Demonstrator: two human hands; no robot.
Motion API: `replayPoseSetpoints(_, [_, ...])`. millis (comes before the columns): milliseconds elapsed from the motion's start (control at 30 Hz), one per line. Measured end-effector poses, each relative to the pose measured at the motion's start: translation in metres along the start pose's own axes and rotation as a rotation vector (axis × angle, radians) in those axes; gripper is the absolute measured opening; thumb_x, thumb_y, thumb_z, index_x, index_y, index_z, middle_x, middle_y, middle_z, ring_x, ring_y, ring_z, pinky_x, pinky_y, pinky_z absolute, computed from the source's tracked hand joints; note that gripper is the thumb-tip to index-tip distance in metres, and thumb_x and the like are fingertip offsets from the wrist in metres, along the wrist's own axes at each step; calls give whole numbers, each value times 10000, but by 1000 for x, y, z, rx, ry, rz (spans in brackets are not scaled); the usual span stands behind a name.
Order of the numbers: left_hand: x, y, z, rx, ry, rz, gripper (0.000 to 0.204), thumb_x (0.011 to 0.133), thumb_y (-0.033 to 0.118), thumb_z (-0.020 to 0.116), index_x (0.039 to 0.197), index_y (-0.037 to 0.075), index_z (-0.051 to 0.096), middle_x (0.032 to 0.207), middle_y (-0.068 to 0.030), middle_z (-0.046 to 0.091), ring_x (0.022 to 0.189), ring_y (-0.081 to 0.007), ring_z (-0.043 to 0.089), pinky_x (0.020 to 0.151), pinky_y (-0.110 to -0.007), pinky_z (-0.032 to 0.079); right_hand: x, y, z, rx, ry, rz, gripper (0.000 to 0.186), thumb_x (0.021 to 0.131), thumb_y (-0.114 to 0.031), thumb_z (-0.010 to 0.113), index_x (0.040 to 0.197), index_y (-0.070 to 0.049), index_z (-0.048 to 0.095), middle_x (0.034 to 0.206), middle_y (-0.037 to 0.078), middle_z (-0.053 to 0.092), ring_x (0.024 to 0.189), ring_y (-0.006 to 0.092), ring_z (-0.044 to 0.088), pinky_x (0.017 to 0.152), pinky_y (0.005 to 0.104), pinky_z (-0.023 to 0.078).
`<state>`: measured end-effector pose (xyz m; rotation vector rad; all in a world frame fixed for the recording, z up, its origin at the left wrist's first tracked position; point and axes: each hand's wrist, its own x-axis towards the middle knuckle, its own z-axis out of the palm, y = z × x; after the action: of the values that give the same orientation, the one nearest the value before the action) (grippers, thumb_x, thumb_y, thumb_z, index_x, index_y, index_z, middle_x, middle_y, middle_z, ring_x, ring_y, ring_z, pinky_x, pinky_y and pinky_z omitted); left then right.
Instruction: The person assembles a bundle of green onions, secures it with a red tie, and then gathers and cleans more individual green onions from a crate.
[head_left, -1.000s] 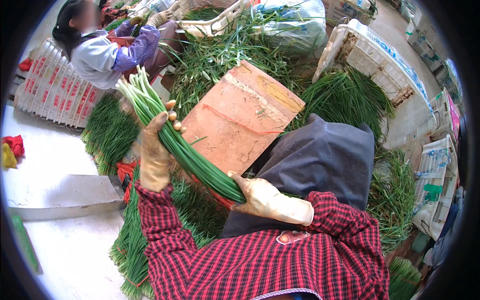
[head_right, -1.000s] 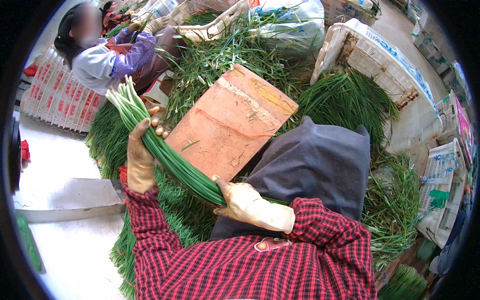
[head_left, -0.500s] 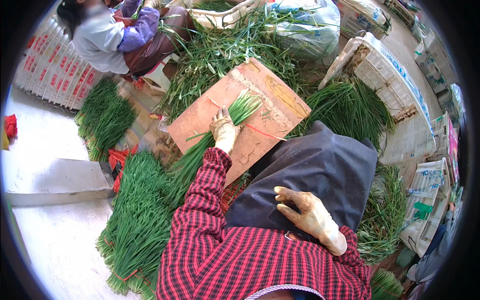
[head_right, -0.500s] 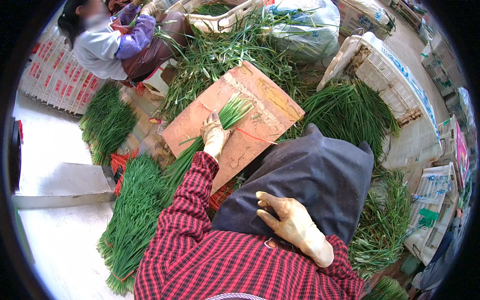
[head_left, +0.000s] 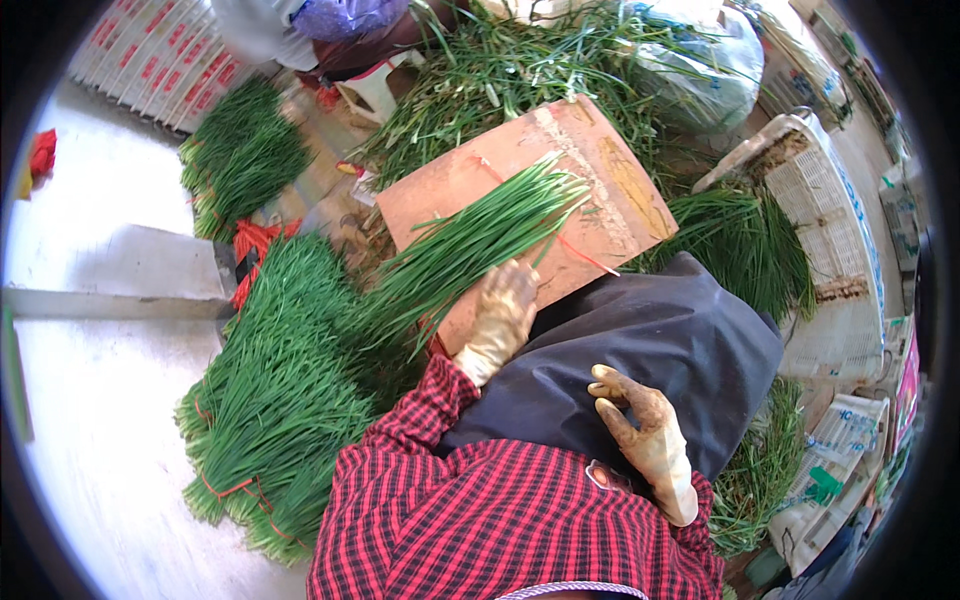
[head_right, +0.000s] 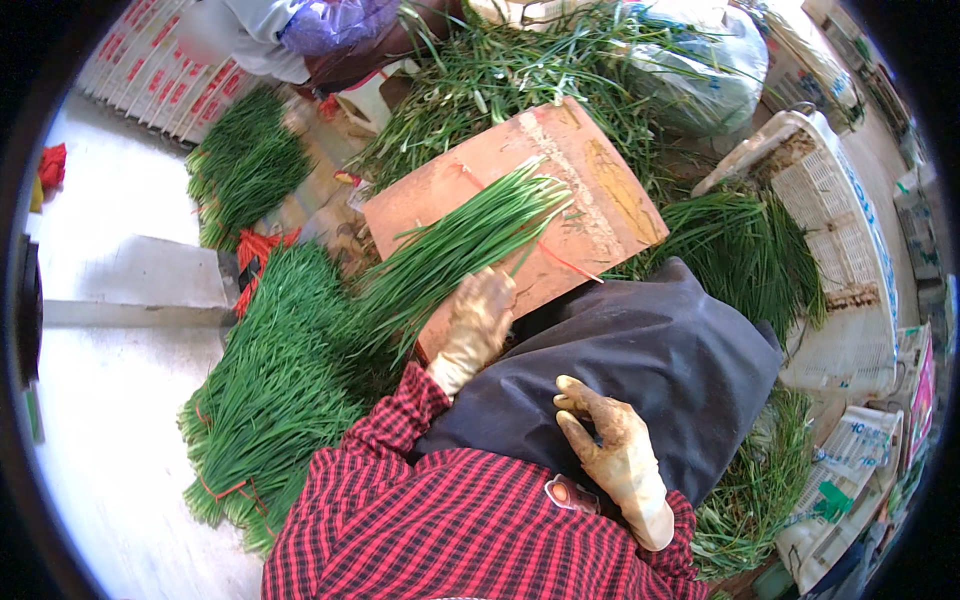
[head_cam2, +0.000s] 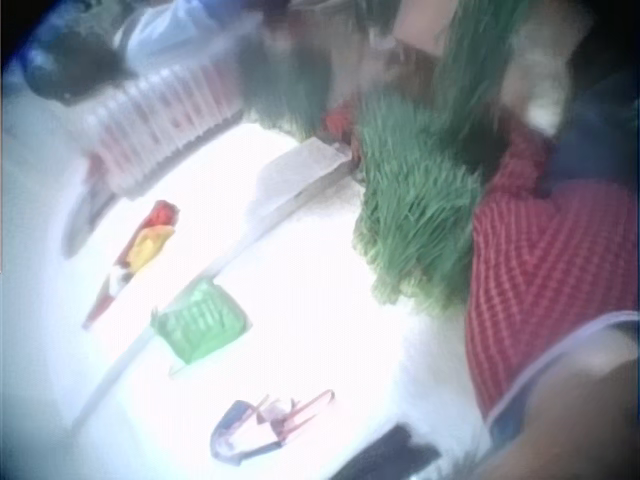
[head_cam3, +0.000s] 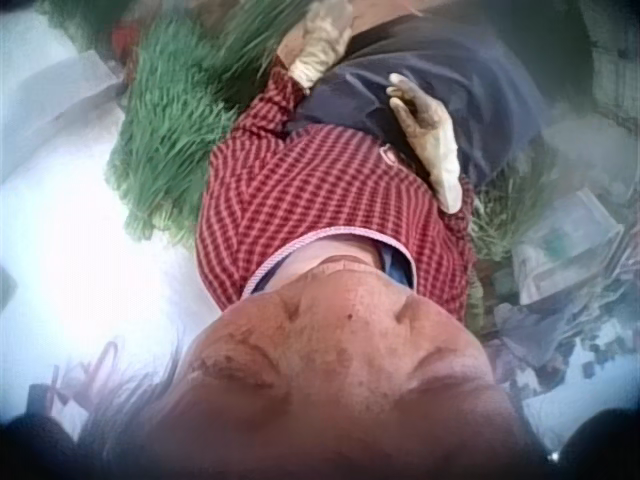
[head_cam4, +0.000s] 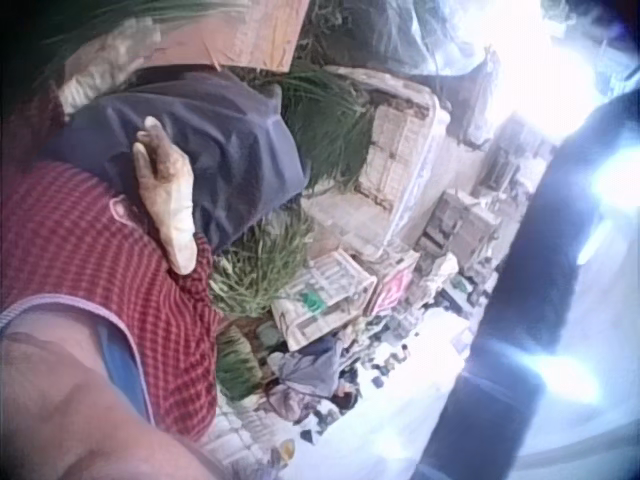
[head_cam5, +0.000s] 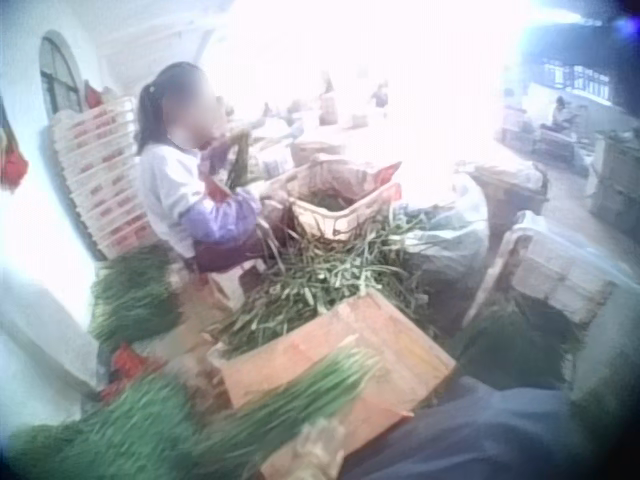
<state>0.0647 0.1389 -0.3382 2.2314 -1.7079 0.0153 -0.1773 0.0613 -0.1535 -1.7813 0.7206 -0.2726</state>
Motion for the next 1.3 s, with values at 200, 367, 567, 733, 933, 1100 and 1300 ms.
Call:
replayPoseSetpoints(200, [-12, -3, -19, -266, 265, 31, 246, 777, 33, 659, 1016, 83, 685, 975, -87, 702, 934, -281, 652, 920, -424, 470, 8, 1, 2, -27, -78, 42, 354, 879, -46, 647, 1227, -16, 592, 965, 154, 702, 873, 236, 696, 798, 300, 539])
replayPoseSetpoints(367, [64, -18, -54, -321, 544, -80, 133, 815, 83, 627, 941, 89, 669, 903, -80, 702, 848, -276, 662, 869, -440, 479, 11, 10, 1, 29, -66, 102, 347, 888, -62, 643, 1229, -26, 589, 956, 140, 708, 862, 224, 697, 779, 292, 535])
replayPoseSetpoints(567, [176, -44, -27, -112, 301, -114, 168, 803, 110, 637, 950, 132, 716, 1140, -103, 670, 1103, -284, 596, 982, -402, 432, 15, 3, 7, -102, -36, 37, 338, 884, -128, 663, 1208, -59, 597, 961, 151, 703, 888, 306, 687, 784, 358, 546])
replayPoseSetpoints(733, [220, -62, 20, -45, 12, -45, 285, 840, 184, 553, 1080, 87, 673, 1215, -167, 613, 1212, -321, 513, 1048, -427, 389, 3, -1, -13, -199, 31, -16, 354, 872, -69, 657, 1220, -46, 593, 952, 130, 710, 876, 279, 694, 769, 346, 551])
replayPoseSetpoints(933, [214, -82, 43, -655, 39, -60, 218, 858, -8, 455, 981, -23, 634, 828, -101, 633, 792, -184, 618, 701, -336, 492, -38, 13, -61, -135, 306, -68, 342, 850, -54, 666, 1184, -18, 603, 933, 126, 710, 851, 289, 693, 737, 350, 551])
replayPoseSetpoints(1100, [217, -113, 61, -207, 40, -76, 84, 792, 65, 625, 832, 1, 661, 842, -183, 676, 823, -307, 653, 779, -392, 504, -94, 57, -113, 380, 832, -92, 265, 916, -87, 645, 1158, 21, 642, 942, 113, 721, 822, 155, 689, 740, 269, 548])
replayPoseSetpoints(1300, [227, -15, -26, -6, -126, -246, 401, 854, 102, 676, 1233, 12, 579, 1263, -138, 614, 1161, -251, 590, 1034, -330, 435, -119, 189, -208, 491, 1195, 454, 294, 980, -211, 533, 1200, -46, 634, 983, 66, 716, 824, 91, 645, 737, 218, 516])
